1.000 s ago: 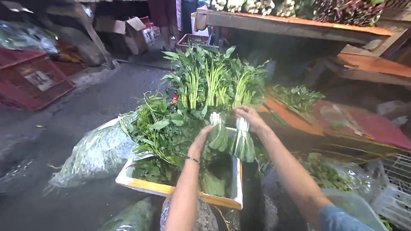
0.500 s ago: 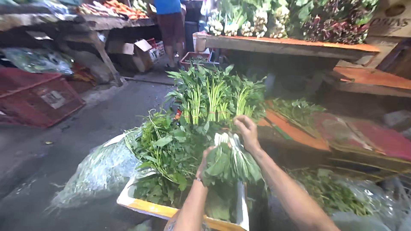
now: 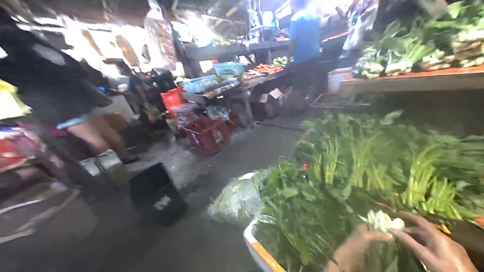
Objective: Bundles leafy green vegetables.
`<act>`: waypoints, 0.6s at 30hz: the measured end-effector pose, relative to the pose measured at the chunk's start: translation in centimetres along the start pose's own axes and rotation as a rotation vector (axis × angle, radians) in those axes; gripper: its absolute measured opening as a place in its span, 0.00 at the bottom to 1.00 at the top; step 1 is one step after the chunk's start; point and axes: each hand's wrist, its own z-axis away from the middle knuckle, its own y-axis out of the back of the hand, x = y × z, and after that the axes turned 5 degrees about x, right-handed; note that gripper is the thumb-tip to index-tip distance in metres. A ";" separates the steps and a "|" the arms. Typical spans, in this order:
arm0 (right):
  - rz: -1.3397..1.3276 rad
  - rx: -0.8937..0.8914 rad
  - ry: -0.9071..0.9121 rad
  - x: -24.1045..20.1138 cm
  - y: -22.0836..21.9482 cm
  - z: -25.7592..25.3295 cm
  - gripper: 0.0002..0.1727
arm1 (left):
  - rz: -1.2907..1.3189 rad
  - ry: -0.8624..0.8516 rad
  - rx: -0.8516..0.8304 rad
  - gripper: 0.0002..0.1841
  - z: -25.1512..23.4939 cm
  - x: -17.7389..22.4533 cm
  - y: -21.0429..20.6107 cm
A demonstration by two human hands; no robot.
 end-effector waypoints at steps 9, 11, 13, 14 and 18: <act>0.122 -0.044 -0.123 2.5 -0.1 0.9 0.29 | -0.223 -0.046 0.089 0.26 -0.7 -2.3 -2.9; 0.125 -0.023 -0.094 2.7 0.4 0.9 0.30 | -0.225 -0.050 0.092 0.26 -0.7 -2.2 -3.3; 0.127 -0.020 -0.083 3.0 0.7 1.0 0.30 | -0.245 -0.053 0.103 0.26 -0.7 -2.1 -3.4; 0.128 -0.029 -0.095 3.1 0.8 0.9 0.29 | -0.278 -0.050 0.109 0.27 -0.6 -1.9 -3.4; 0.067 -0.046 -0.137 3.7 0.9 0.5 0.26 | -0.363 -0.014 0.121 0.30 -1.1 -2.1 -2.7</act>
